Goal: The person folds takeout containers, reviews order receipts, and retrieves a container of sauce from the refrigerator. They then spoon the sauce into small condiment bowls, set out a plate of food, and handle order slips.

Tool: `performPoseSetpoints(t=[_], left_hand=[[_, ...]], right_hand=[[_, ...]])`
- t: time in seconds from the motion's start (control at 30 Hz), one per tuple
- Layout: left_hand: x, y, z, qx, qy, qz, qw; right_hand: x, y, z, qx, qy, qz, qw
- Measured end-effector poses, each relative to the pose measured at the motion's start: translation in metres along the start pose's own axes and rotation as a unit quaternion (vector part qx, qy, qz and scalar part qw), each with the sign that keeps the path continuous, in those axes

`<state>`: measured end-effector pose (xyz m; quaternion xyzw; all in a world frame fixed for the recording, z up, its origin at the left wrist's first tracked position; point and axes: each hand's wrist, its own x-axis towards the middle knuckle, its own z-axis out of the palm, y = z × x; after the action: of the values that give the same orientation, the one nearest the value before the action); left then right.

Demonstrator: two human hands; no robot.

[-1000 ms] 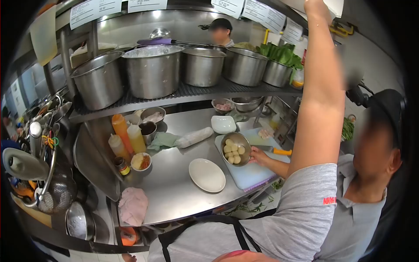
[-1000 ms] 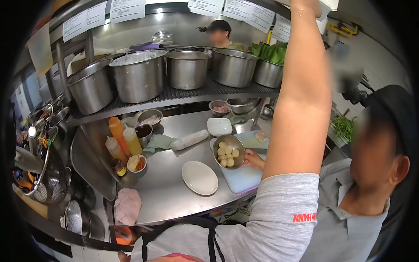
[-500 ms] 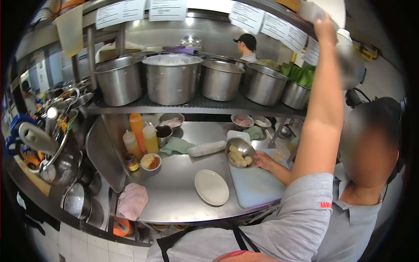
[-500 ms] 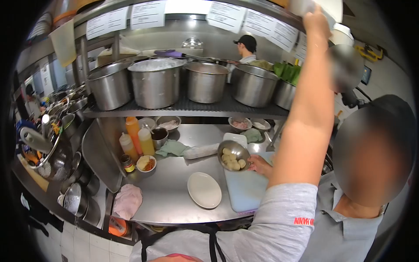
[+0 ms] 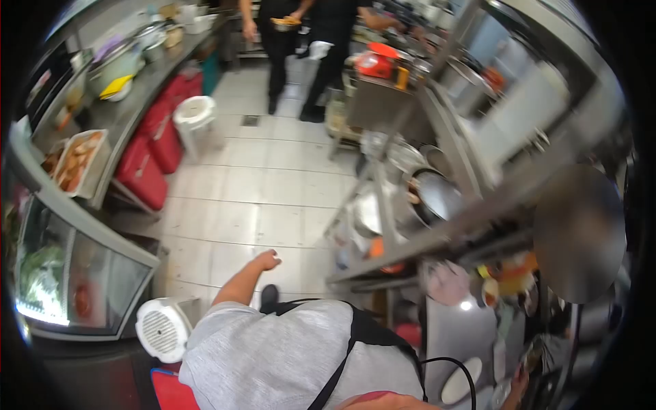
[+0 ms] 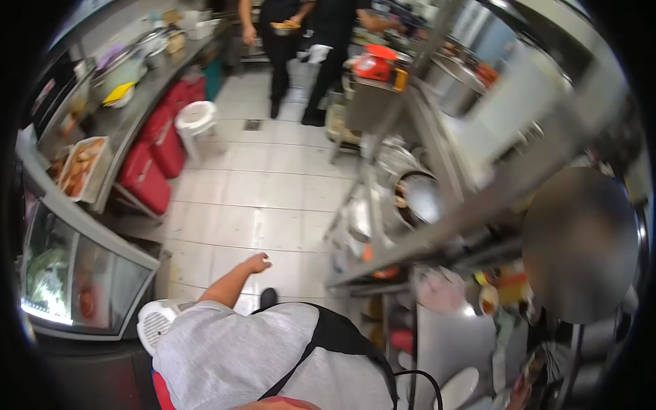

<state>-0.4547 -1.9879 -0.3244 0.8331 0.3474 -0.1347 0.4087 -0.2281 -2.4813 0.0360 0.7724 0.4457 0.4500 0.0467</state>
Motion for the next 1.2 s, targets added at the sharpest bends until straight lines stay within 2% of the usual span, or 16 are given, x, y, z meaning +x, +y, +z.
performPoseSetpoints(t=[0.07, 0.13, 0.17, 0.2, 0.23, 0.3, 0.37, 0.47, 0.6, 0.8, 0.83, 0.9, 0.97, 1.03, 1.1, 1.2], left_hand=[[-0.015, -0.049, -0.029, 0.004, -0.005, -0.025, 1.000], [-0.026, -0.101, -0.053, -0.006, -0.003, -0.086, 0.996], [-0.036, -0.127, -0.065, -0.013, 0.005, -0.122, 0.992], [-0.045, -0.148, -0.082, -0.015, 0.012, -0.158, 0.987], [-0.051, -0.163, -0.096, -0.016, 0.023, -0.191, 0.981], [-0.058, -0.181, -0.122, -0.021, 0.028, -0.211, 0.977], [-0.052, -0.194, -0.149, -0.043, 0.050, -0.217, 0.974], [-0.013, -0.187, -0.172, -0.102, 0.102, -0.197, 0.970], [0.049, -0.156, -0.196, -0.203, 0.139, -0.164, 0.955], [0.092, -0.206, -0.211, -0.164, 0.195, -0.167, 0.953], [0.108, -0.269, -0.188, -0.086, 0.150, -0.128, 0.977], [0.086, -0.249, -0.217, -0.139, 0.117, -0.334, 0.925], [0.058, -0.208, -0.251, -0.251, 0.138, -0.388, 0.876], [0.086, -0.296, -0.201, 0.072, -0.065, -0.269, 0.958], [0.087, -0.287, -0.202, -0.037, -0.042, -0.339, 0.939], [0.139, -0.275, -0.225, -0.096, -0.003, -0.336, 0.937]], right_hand=[[0.017, -0.058, 0.080, -0.003, -0.043, -0.099, 0.994], [0.028, -0.078, 0.118, -0.168, -0.071, -0.201, 0.963], [0.013, -0.073, 0.122, -0.473, -0.131, -0.349, 0.798], [0.053, -0.074, 0.084, -0.372, -0.104, -0.247, 0.889], [0.095, -0.079, 0.031, -0.079, -0.022, -0.086, 0.993], [0.150, -0.079, -0.046, 0.331, 0.128, 0.040, 0.934], [0.193, -0.103, -0.052, 0.474, 0.180, 0.052, 0.860], [0.260, -0.140, -0.004, 0.578, 0.192, 0.049, 0.792], [0.349, -0.165, 0.068, 0.559, 0.217, 0.027, 0.800], [0.487, -0.206, 0.203, 0.661, 0.225, 0.025, 0.715], [0.514, -0.222, 0.222, 0.671, 0.213, 0.047, 0.708], [0.561, -0.252, 0.271, 0.728, 0.159, 0.044, 0.665], [0.606, -0.293, 0.303, 0.772, 0.081, 0.039, 0.629], [0.640, -0.333, 0.334, 0.784, -0.001, 0.007, 0.620], [0.668, -0.375, 0.354, 0.775, 0.015, -0.054, 0.629], [0.689, -0.416, 0.381, 0.777, -0.067, -0.131, 0.612]])
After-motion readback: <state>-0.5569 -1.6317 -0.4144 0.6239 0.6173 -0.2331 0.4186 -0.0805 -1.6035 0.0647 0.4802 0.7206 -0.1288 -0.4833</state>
